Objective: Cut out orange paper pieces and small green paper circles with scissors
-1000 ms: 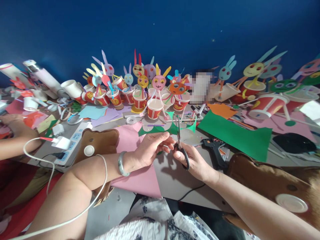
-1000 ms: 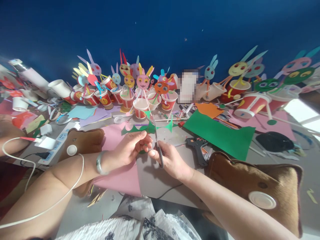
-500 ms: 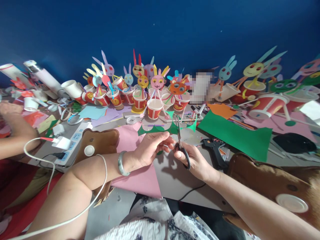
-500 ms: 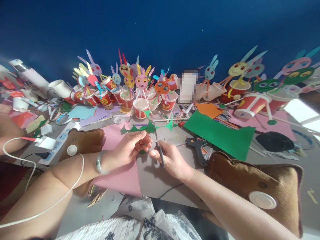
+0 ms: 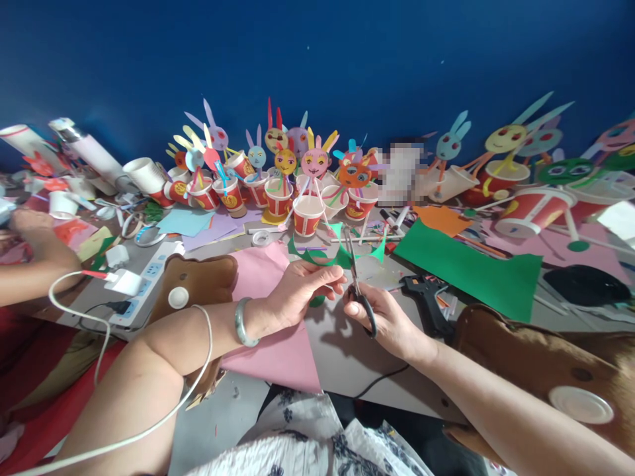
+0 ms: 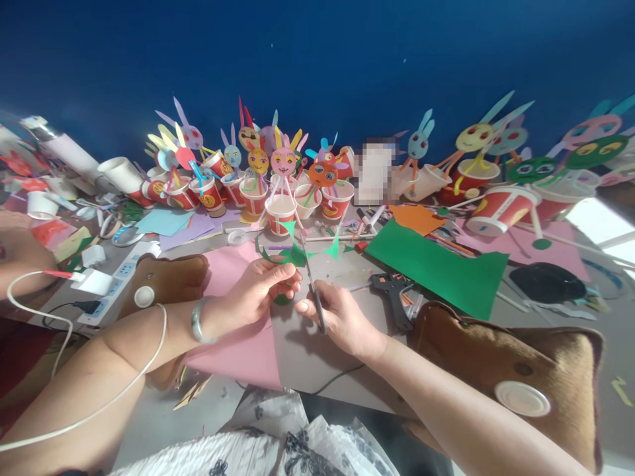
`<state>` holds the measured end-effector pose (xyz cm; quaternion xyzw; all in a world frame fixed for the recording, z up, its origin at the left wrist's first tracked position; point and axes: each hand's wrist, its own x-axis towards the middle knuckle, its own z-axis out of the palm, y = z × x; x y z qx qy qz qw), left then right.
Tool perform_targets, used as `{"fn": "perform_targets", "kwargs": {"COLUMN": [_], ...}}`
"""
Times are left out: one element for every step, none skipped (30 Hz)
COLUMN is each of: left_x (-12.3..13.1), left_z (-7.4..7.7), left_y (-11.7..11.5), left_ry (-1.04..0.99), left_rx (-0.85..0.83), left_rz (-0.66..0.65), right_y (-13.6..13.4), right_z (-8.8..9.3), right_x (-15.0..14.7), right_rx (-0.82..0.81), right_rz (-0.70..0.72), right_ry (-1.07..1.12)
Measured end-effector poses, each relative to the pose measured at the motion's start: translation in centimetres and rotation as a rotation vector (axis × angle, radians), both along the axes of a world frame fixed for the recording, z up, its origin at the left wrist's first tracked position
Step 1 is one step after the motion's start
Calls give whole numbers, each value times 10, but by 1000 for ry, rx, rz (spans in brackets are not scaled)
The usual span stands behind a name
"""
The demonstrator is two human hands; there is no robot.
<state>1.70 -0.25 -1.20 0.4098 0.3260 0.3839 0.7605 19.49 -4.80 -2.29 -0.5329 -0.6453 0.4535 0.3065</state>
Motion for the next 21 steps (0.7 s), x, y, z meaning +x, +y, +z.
{"fn": "perform_targets", "kwargs": {"left_x": [0, 1, 1, 2, 2, 2, 3, 3, 2, 2, 2, 1, 1, 0, 0, -1, -2, -2, -3, -4, -4], "left_z": [0, 1, 3, 5, 7, 9, 11, 12, 14, 15, 15, 15, 15, 14, 14, 13, 12, 11, 10, 9, 8], "left_y": [0, 0, 0, 0, 0, 0, 0, 0, 0, 0, 0, 0, 0, 0, 1, 1, 2, 2, 3, 3, 4], "left_ry": [4, 11, 17, 25, 32, 35, 36, 37, 38, 38, 39, 42, 45, 49, 54, 61, 73, 88, 107, 127, 145], "left_rx": [-1, -8, -20, -34, -46, -52, -54, -52, -49, -43, -34, -23, -9, 9, 31, 56, 82, 109, 134, 157, 176], "left_rz": [5, 13, 24, 35, 44, 50, 51, 50, 51, 53, 55, 56, 57, 55, 51, 47, 43, 41, 42, 45, 50], "right_y": [0, 0, 0, 0, 0, 0, 0, 0, 1, 1, 1, 1, 2, 2, 2, 2, 2, 3, 3, 3, 3], "right_z": [0, 0, 0, 0, 0, 0, 0, 0, 0, 0, 1, 2, 3, 4, 5, 6, 7, 8, 9, 9, 10], "right_x": [0, -1, -1, -1, -1, 0, 0, 0, 0, 1, 1, 1, 2, 2, 3, 3, 4, 4, 4, 4, 4], "right_rx": [1, 4, 6, 9, 12, 15, 19, 23, 27, 31, 36, 39, 39, 35, 29, 20, 12, 4, -2, -5, -9], "right_rz": [-2, -7, -8, -7, -4, 0, 4, 7, 8, 8, 7, 8, 11, 15, 20, 26, 34, 42, 50, 59, 66], "right_ry": [-5, -11, -18, -25, -32, -38, -45, -52, -60, -67, -70, -69, -64, -55, -45, -34, -22, -8, 8, 25, 39]}}
